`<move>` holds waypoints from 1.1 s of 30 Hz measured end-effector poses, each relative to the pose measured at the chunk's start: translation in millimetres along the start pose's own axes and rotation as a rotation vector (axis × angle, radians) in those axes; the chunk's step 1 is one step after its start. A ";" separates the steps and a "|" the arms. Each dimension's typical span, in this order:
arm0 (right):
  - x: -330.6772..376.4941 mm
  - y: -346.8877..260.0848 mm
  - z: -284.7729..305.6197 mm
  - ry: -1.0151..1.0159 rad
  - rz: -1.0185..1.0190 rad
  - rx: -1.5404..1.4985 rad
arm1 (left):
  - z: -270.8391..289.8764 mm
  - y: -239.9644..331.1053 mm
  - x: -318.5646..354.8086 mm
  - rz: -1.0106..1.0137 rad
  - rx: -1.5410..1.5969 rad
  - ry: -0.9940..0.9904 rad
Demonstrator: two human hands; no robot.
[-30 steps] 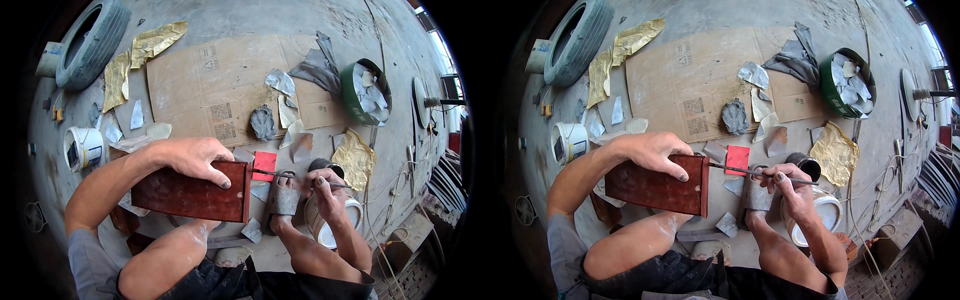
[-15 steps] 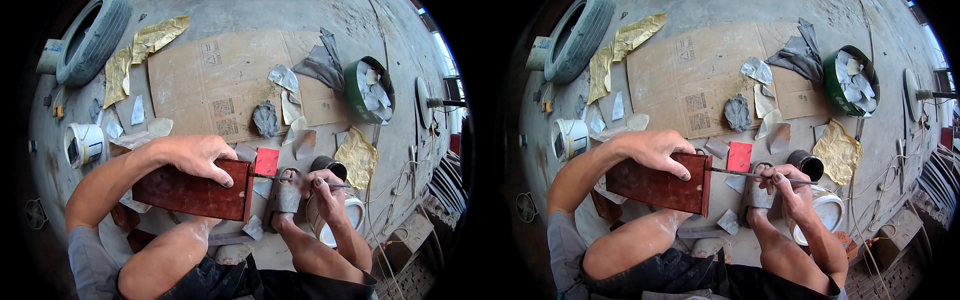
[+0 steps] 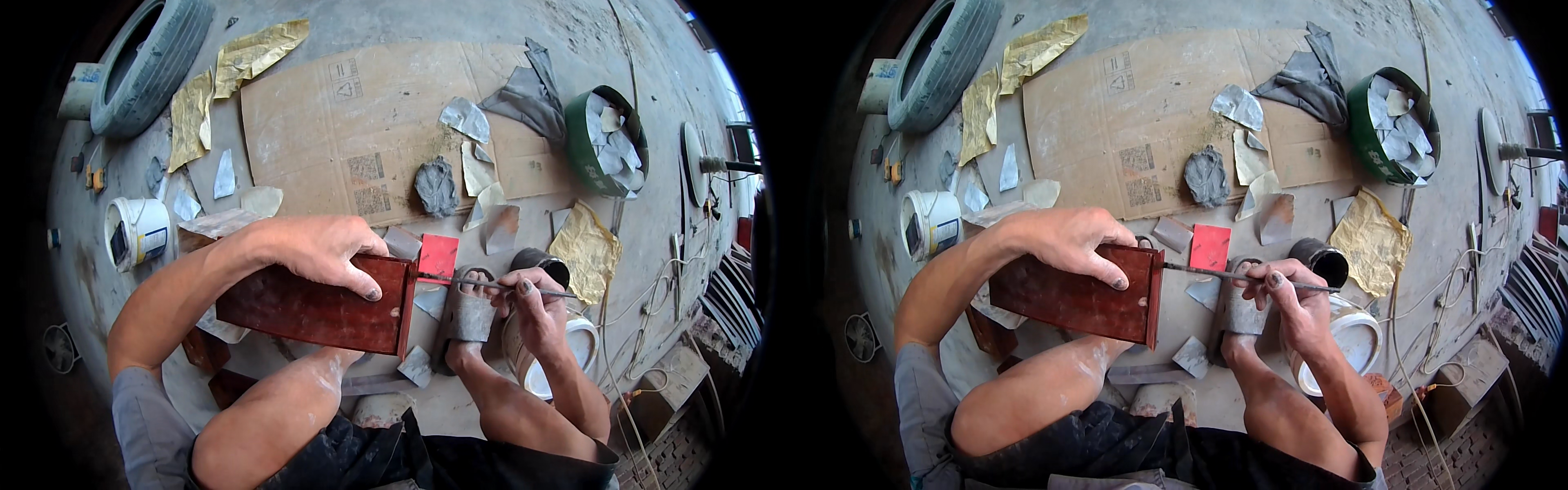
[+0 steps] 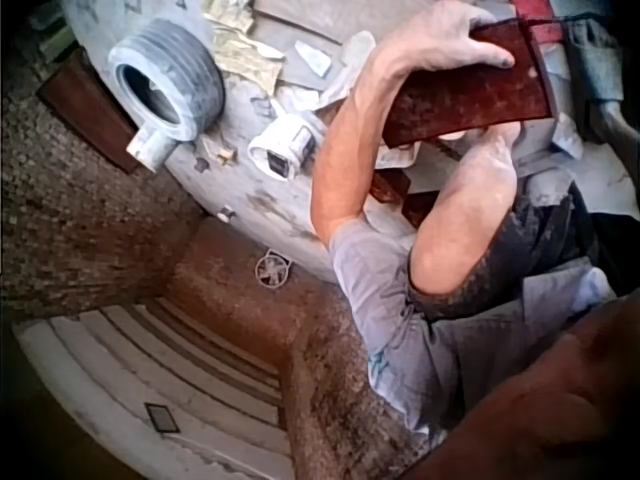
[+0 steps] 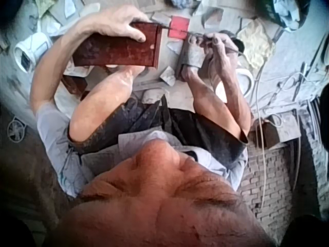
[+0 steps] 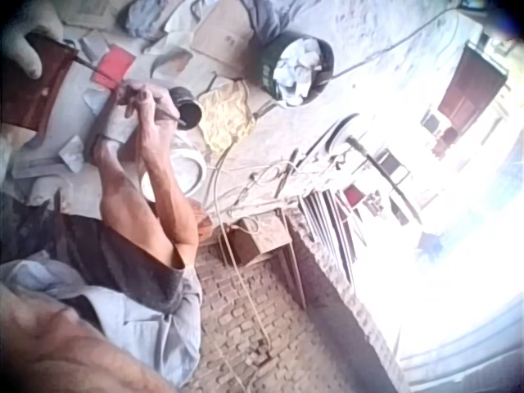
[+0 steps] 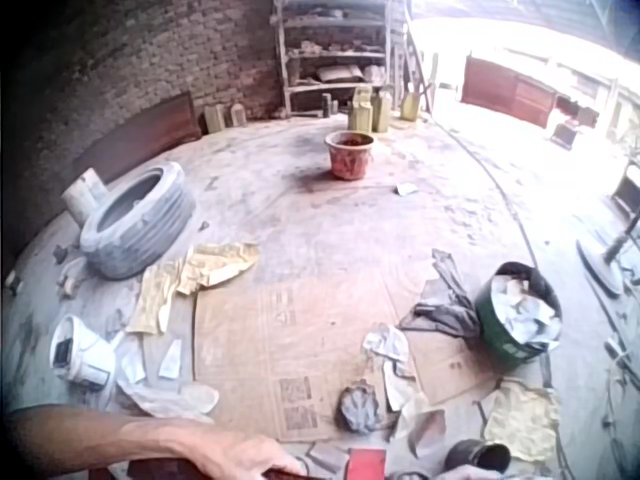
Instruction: The person paints the edges and surfaces of rectangular wooden pieces using a small brush and dark paint. The person repeatedly dips the brush into a paint can and applies paint to the wood, occasionally setting the piece down and picking it up again.
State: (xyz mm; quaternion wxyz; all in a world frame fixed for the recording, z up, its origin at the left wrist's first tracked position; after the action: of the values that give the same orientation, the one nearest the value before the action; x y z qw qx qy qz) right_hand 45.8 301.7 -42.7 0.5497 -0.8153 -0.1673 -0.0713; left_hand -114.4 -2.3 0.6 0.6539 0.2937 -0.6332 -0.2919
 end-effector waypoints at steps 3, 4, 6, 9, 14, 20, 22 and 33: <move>-1.7 -1.4 -2.4 0.031 -0.004 0.045 | 0.3 2.0 0.2 0.006 -0.015 0.001; -1.5 -1.5 -2.7 0.029 -0.014 0.049 | 0.7 2.1 0.4 0.003 -0.023 0.001; -0.4 -0.6 -2.6 0.020 -0.027 0.050 | 0.3 -2.3 -0.7 -0.026 -0.026 0.012; 2.0 1.7 -2.1 -0.003 -0.028 0.043 | 1.0 -4.4 -1.5 -0.007 0.014 0.010; 6.5 1.6 -3.6 -0.028 -0.052 0.035 | 2.3 -2.9 0.7 -0.006 0.022 0.026; 11.4 1.0 -3.9 -0.054 -0.091 0.036 | 4.4 -5.1 1.4 0.011 0.063 0.043; 12.9 0.7 -5.9 -0.041 -0.096 0.073 | 5.0 -7.3 1.8 -0.002 0.055 0.067; 26.7 4.4 -5.3 -0.058 -0.187 0.107 | 9.4 -11.9 3.3 0.008 0.078 0.081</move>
State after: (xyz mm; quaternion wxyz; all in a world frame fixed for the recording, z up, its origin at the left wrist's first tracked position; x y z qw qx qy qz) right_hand 72.6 300.5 -36.4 0.5781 -0.7676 -0.2619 -0.0895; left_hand -123.8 -12.8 -6.0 0.6683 0.3279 -0.6183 -0.2522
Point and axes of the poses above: each hand's wrist, its own x-axis away from the middle knuckle, its own z-axis out of the back of the hand, y = z × x, the point moved 1 cm from there along -x, towards the middle knuckle, and after that the axes turned 4 degrees about -y, right-handed, at the moved point
